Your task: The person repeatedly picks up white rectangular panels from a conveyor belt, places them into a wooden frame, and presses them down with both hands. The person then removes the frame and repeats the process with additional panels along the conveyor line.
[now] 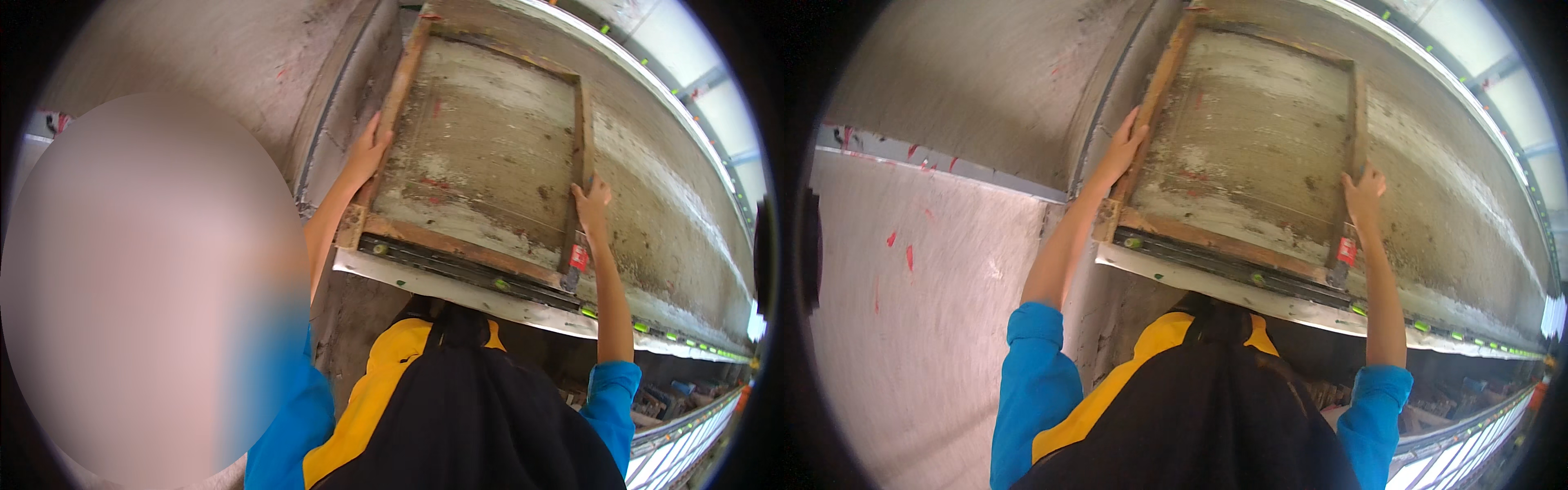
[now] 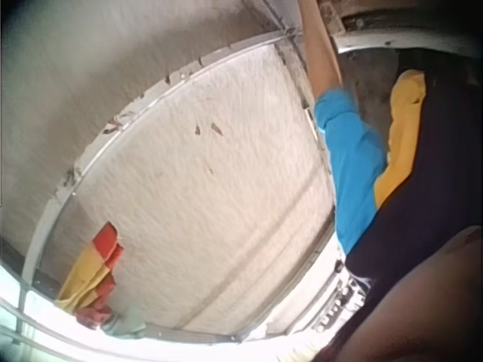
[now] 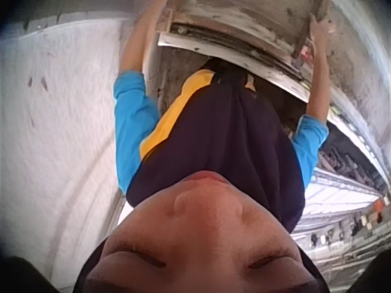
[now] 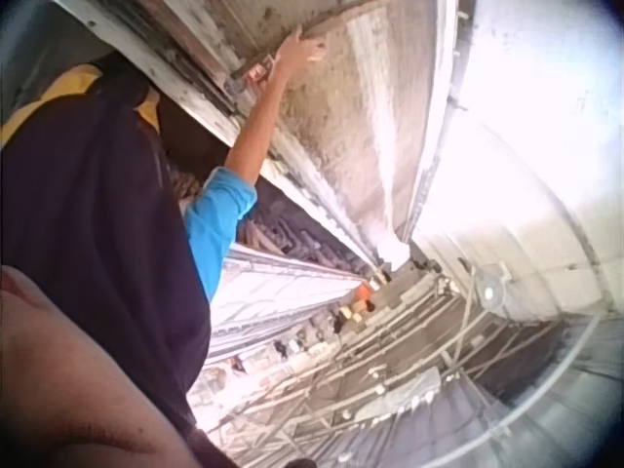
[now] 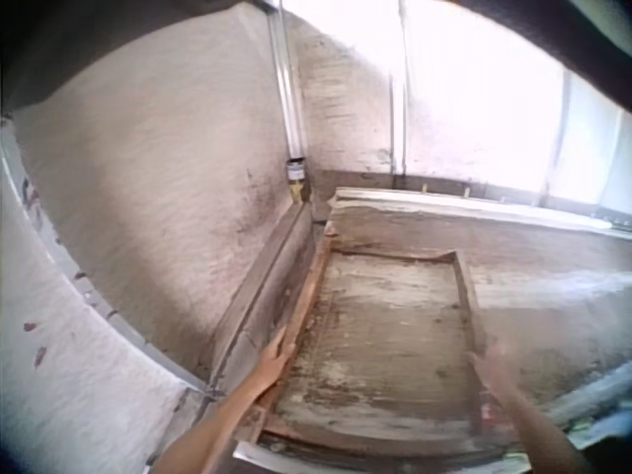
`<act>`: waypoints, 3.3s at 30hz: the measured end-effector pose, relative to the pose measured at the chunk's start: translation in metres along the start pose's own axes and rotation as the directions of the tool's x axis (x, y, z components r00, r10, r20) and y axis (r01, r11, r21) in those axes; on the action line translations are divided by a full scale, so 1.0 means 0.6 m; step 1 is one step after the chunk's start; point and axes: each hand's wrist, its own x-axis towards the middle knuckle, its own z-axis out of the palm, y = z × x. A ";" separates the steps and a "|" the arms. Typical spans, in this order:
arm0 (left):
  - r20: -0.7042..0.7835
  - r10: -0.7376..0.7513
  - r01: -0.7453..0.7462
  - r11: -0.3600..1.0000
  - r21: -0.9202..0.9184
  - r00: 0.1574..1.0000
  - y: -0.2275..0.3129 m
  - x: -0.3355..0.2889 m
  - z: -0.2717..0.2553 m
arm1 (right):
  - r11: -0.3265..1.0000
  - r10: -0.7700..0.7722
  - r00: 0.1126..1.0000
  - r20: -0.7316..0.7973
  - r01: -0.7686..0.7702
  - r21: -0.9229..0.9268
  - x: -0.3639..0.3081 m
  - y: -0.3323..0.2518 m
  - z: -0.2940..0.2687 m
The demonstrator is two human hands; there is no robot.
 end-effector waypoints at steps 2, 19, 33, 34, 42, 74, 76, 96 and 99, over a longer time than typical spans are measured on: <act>-0.021 0.033 -0.033 0.999 -0.018 0.999 -0.002 -0.010 0.004 | 1.000 -0.023 1.000 0.001 0.023 0.017 -0.003 -0.012 -0.003; 0.077 0.046 -0.036 0.992 -0.121 0.996 0.044 -0.047 0.041 | 0.996 -0.055 0.999 0.003 0.054 0.071 -0.016 0.024 -0.032; 0.137 0.028 -0.018 0.997 -0.073 0.990 0.035 0.072 0.061 | 0.990 -0.112 0.990 -0.089 0.118 0.077 -0.014 0.024 -0.016; 0.131 -0.008 0.015 0.999 -0.050 0.991 0.040 0.067 0.059 | 0.990 -0.081 0.995 -0.063 0.087 0.112 -0.014 0.019 -0.017; 0.120 -0.053 0.042 0.995 0.090 0.991 0.071 0.058 0.053 | 0.978 -0.034 0.999 -0.040 0.042 0.206 -0.016 0.004 -0.022; 0.577 0.759 -0.809 0.523 -0.267 0.301 0.629 -0.135 0.668 | 0.807 0.532 0.512 -0.674 -0.066 0.587 -0.412 0.311 -0.467; 0.588 0.790 -0.750 0.492 -0.441 0.173 0.706 -0.214 0.789 | 0.727 0.665 0.192 -0.722 0.052 0.684 -0.483 0.402 -0.490; 0.962 0.269 -0.597 0.780 -0.187 0.051 0.354 -0.522 1.534 | -0.115 0.993 -0.108 0.041 -0.877 0.466 -0.757 0.902 -0.063; 0.968 0.249 -0.539 0.813 -0.218 -0.017 0.411 -0.582 1.631 | 0.313 0.950 0.312 0.023 -0.948 -0.053 -0.807 1.067 -0.055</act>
